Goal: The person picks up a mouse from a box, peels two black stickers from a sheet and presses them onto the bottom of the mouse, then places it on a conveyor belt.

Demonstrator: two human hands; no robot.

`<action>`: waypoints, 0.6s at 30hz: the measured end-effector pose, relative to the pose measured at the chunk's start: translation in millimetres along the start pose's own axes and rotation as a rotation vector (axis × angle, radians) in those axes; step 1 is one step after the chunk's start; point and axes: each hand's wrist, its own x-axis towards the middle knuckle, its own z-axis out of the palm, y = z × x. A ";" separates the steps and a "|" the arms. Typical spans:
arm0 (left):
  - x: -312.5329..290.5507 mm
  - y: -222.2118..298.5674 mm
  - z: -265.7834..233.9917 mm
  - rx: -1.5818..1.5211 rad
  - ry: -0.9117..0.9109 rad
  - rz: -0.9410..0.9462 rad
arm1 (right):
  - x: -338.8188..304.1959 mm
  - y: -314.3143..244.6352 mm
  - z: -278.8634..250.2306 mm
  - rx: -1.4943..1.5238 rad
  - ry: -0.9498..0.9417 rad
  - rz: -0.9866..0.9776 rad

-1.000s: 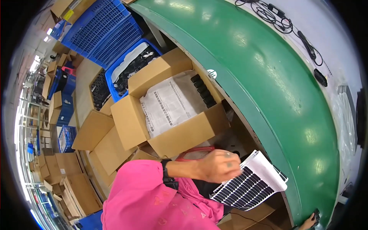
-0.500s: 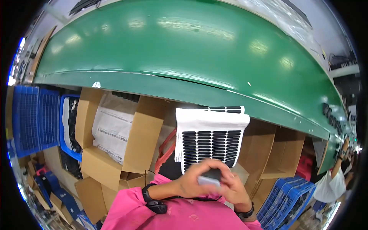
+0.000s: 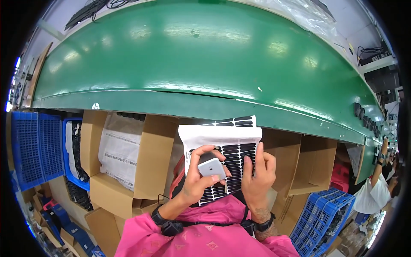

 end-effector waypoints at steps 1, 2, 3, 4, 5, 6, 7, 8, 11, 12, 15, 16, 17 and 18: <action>0.9 0.1 2.5 -0.015 -0.031 -0.008 | 0.5 1.8 -2.7 -0.037 0.031 -0.022; -1.9 2.4 2.7 0.022 0.037 -0.035 | 0.0 -0.4 -4.3 -0.064 0.002 -0.013; 0.6 -1.7 3.3 0.039 0.079 -0.064 | 2.5 -0.8 -0.6 -0.101 0.011 -0.067; -0.7 0.6 1.0 0.035 0.082 -0.039 | 1.8 1.2 8.0 -0.134 0.007 -0.085; -2.8 3.5 -3.5 0.023 0.077 -0.020 | 4.5 -3.8 9.4 -0.178 -0.018 -0.088; -4.3 8.4 -4.1 0.063 0.113 0.000 | 9.2 -9.5 11.2 -0.163 -0.053 -0.081; -4.6 14.1 -3.2 0.107 0.152 0.021 | 10.5 -13.8 12.8 -0.109 -0.062 -0.059; -0.9 18.5 -2.5 0.116 0.143 0.011 | 13.6 -18.0 13.1 -0.108 -0.041 -0.035; 13.1 20.1 11.2 0.112 0.111 0.006 | 19.3 -17.7 2.7 -0.113 -0.050 -0.003; 16.6 22.2 14.2 0.112 0.118 0.017 | 20.9 -16.9 1.0 -0.124 -0.033 0.002; 31.5 29.9 26.8 0.117 0.120 0.019 | 24.5 -16.0 -1.0 -0.121 -0.004 0.004; 33.2 29.4 24.1 0.122 0.096 0.039 | 24.4 -15.3 -1.0 -0.119 0.003 -0.021; 34.5 30.8 26.7 0.122 0.087 0.044 | 25.1 -14.9 -1.9 -0.118 0.010 -0.046; 34.8 32.5 27.0 0.119 0.084 0.045 | 25.6 -15.0 -0.4 -0.114 0.009 -0.047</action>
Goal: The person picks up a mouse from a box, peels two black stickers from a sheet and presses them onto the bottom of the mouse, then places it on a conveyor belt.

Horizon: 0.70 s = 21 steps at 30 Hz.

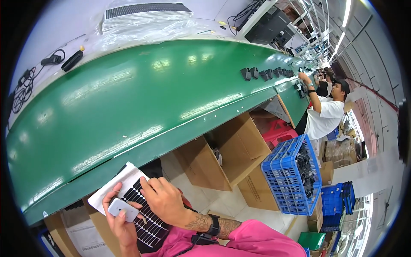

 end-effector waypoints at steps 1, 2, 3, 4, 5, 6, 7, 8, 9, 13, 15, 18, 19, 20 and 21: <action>0.7 0.8 0.0 -0.004 -0.003 0.001 | 0.6 0.1 1.3 0.028 0.002 0.008; 2.0 -0.5 -0.5 -0.001 -0.001 0.000 | 1.3 0.4 2.6 0.055 0.004 0.017; 2.4 -1.8 -0.6 -0.008 0.002 0.001 | 2.1 -0.6 2.2 0.056 0.008 0.015; 2.9 -3.5 -0.9 -0.015 0.005 0.000 | 3.1 -1.3 2.0 0.102 0.038 0.034; 2.9 -5.7 -1.6 -0.013 0.004 0.004 | 3.7 -2.0 2.2 0.148 0.066 0.053; 2.5 -8.1 -2.7 -0.011 -0.001 0.008 | 3.7 -2.8 2.9 0.150 0.069 0.051; 2.0 -9.8 -3.7 -0.008 -0.004 0.011 | 3.1 -3.5 4.2 0.193 0.090 0.061; 1.5 -10.2 -4.4 -0.001 -0.008 0.005 | 2.6 -3.9 5.7 0.236 0.110 0.071; 1.4 -10.6 -4.7 0.002 -0.010 0.007 | 2.7 -2.1 8.8 0.237 0.113 0.071; -0.4 -12.4 -2.2 -0.002 -0.036 -0.027 | 4.4 1.5 14.6 0.349 0.197 0.118; -1.7 -18.1 -3.1 0.021 -0.023 -0.005 | 1.2 2.1 15.2 0.313 0.204 0.067; -6.2 -17.7 -7.3 0.017 0.016 0.009 | -9.1 -2.5 10.8 0.435 0.165 0.127; -8.0 -16.9 -8.8 0.030 0.044 0.013 | -12.0 -5.6 8.2 0.526 0.138 0.193; -7.6 -15.8 -10.0 0.038 0.033 0.006 | -14.3 -5.1 3.6 0.652 0.105 0.278; -12.0 -12.3 -14.0 0.056 0.050 0.001 | -11.7 -5.0 -5.5 0.678 0.095 0.261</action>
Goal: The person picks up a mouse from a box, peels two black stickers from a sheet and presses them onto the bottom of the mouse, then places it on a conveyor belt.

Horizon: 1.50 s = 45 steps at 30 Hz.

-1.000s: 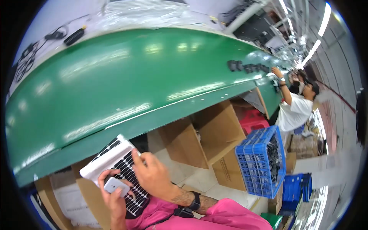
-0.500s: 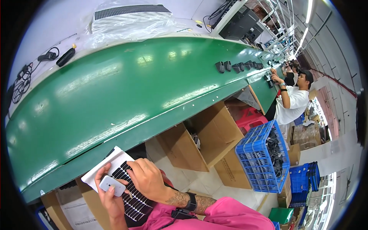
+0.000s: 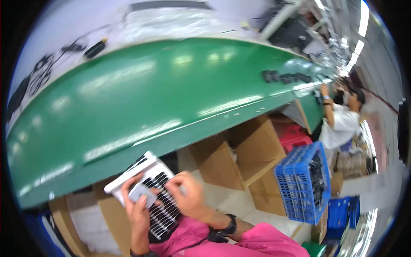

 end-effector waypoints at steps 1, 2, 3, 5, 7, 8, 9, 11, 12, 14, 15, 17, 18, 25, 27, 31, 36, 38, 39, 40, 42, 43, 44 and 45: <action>1.0 1.2 1.3 0.002 -0.026 -0.038 | 3.0 -7.9 -12.7 -0.019 -0.046 0.045; 3.4 0.7 5.1 0.007 -0.050 -0.085 | -2.2 -12.5 -19.0 0.294 -0.037 0.311; 5.0 -1.6 4.1 -0.038 -0.124 -0.090 | 2.5 -27.1 -29.9 0.388 -0.074 0.417; 3.0 10.3 13.7 -0.013 -0.221 -0.146 | 6.4 -48.6 -41.4 0.557 -0.059 0.546; -5.9 20.4 21.9 0.084 -0.256 -0.138 | 7.2 -62.9 -38.3 0.593 -0.085 0.569; -10.2 20.3 19.4 0.119 -0.283 -0.083 | 5.2 -65.9 -34.1 0.600 -0.099 0.554; -13.0 32.3 20.6 0.135 -0.306 -0.139 | 3.4 -67.8 -31.8 0.578 -0.153 0.561; -17.8 31.9 12.2 0.205 -0.367 -0.127 | 1.8 -73.0 -22.4 0.563 -0.192 0.561; -20.1 33.8 10.2 0.222 -0.399 -0.136 | 0.2 -74.6 -19.1 0.537 -0.207 0.542; -23.4 35.4 11.0 0.243 -0.403 -0.116 | -0.8 -70.8 -24.7 0.619 -0.275 0.553; -23.9 36.4 10.8 0.246 -0.415 -0.108 | -1.2 -73.2 -24.0 0.617 -0.262 0.575; -22.6 33.5 8.8 0.264 -0.440 -0.061 | -2.2 -74.3 -23.1 0.611 -0.246 0.599; -22.1 33.9 8.0 0.264 -0.439 -0.067 | -2.9 -73.3 -23.0 0.611 -0.244 0.605; -19.5 32.4 6.9 0.308 -0.449 -0.056 | -3.7 -73.1 -16.0 0.500 -0.209 0.570; -19.2 32.9 7.6 0.304 -0.446 -0.054 | -2.9 -74.4 -16.1 0.484 -0.205 0.573; -18.9 35.3 8.6 0.331 -0.438 -0.043 | -1.9 -75.3 -15.8 0.476 -0.213 0.575; -18.3 35.4 8.5 0.328 -0.434 -0.037 | -0.6 -77.5 -13.2 0.459 -0.215 0.576; -18.9 35.8 9.1 0.344 -0.421 -0.035 | -0.4 -78.4 -12.9 0.457 -0.205 0.590; -18.9 35.7 9.0 0.343 -0.421 -0.035 | -0.4 -78.3 -12.7 0.456 -0.205 0.590; -18.8 35.4 8.8 0.354 -0.420 -0.023 | -0.5 -78.0 -12.5 0.459 -0.204 0.589; -18.7 35.4 9.0 0.364 -0.419 -0.011 | -1.0 -76.9 -12.3 0.460 -0.201 0.589; -19.1 36.0 9.4 0.361 -0.409 -0.025 | -1.5 -76.2 -12.1 0.457 -0.200 0.587; -19.5 36.1 9.5 0.359 -0.400 -0.039 | -2.1 -75.3 -11.8 0.453 -0.199 0.586; -19.8 36.2 9.5 0.357 -0.401 -0.039 | -2.4 -75.3 -11.6 0.452 -0.198 0.585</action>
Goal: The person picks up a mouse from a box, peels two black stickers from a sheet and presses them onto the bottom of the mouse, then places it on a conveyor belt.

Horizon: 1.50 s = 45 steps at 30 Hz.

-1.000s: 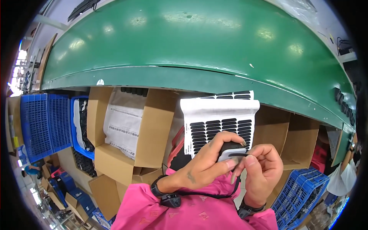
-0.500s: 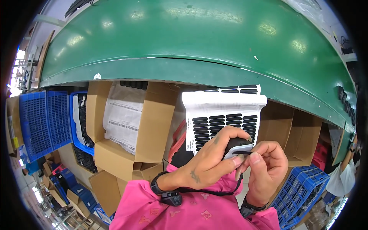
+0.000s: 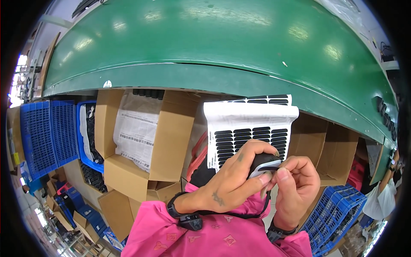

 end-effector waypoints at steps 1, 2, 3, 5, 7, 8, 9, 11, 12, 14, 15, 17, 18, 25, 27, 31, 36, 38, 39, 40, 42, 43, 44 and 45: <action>-0.4 -0.4 0.1 0.036 0.018 0.031 | -0.2 0.6 0.3 -0.011 0.001 -0.002; -0.7 -0.8 0.1 0.072 0.037 0.063 | -0.3 1.3 0.2 -0.022 0.001 -0.004; -1.1 -1.9 -0.3 0.070 0.035 0.064 | -0.1 3.1 -0.8 -0.024 0.003 -0.005; -1.6 -3.8 -0.8 0.110 0.048 0.087 | 0.1 5.9 -3.0 0.062 -0.031 -0.018; -1.7 -4.2 0.1 0.100 0.054 0.094 | 0.1 5.4 -2.8 0.064 -0.031 -0.019; -1.9 -4.5 0.5 0.090 0.061 0.101 | 0.0 5.2 -2.6 0.067 -0.033 -0.020; -2.1 -4.3 0.7 0.090 0.061 0.101 | 0.0 4.9 -2.3 0.068 -0.032 -0.020; -2.6 -4.2 1.1 0.060 0.068 0.084 | -0.1 4.3 -1.8 0.049 -0.030 -0.024; -2.4 -4.7 0.9 0.059 0.067 0.085 | -0.2 4.6 -1.7 0.048 -0.029 -0.024; -2.1 -5.8 0.2 0.097 0.059 0.124 | 0.0 5.6 -1.6 0.040 -0.018 -0.031; -2.3 -5.7 0.2 0.098 0.060 0.122 | 0.3 6.2 -1.4 0.041 -0.018 -0.029; -2.6 -5.2 0.4 0.151 0.070 0.149 | 1.6 7.3 -0.9 0.001 -0.014 -0.031; -2.9 -6.1 -0.1 0.150 0.070 0.149 | 2.9 7.6 -0.4 0.000 -0.013 -0.031; -2.9 -11.1 2.0 -0.419 0.098 -0.275 | 23.0 44.4 -30.7 -0.076 0.091 0.009; -2.3 -8.7 0.3 -0.515 0.073 -0.273 | 12.3 44.2 -41.3 -0.308 0.022 0.018; -7.7 -31.2 8.9 -0.492 0.140 -0.146 | 4.9 42.6 -32.7 -0.556 -0.326 -0.200; -24.8 -31.1 0.0 -0.290 0.044 -0.010 | 6.4 50.1 -42.8 -0.322 -0.279 -0.138; -33.6 -33.4 -14.8 -0.277 0.005 -0.027 | 9.0 40.8 -39.3 -0.429 -0.369 -0.171; -34.6 -30.8 -22.2 -0.275 0.008 -0.028 | 10.6 34.8 -36.5 -0.538 -0.456 -0.203; -34.2 -26.9 -29.7 -0.135 -0.087 -0.051 | 12.2 30.4 -31.5 -0.591 -0.514 -0.219; -35.8 -20.2 -38.7 0.087 -0.218 -0.165 | 14.7 28.7 -19.8 -0.601 -0.539 -0.229; -38.8 -19.2 -41.0 0.092 -0.210 -0.165 | 16.7 28.7 -15.9 -0.615 -0.560 -0.240; -42.1 -19.0 -43.1 -0.073 -0.142 -0.287 | 19.8 34.0 -14.3 -0.618 -0.527 -0.301; -43.6 -18.3 -43.9 -0.240 -0.073 -0.404 | 23.4 37.5 -10.5 -0.615 -0.534 -0.306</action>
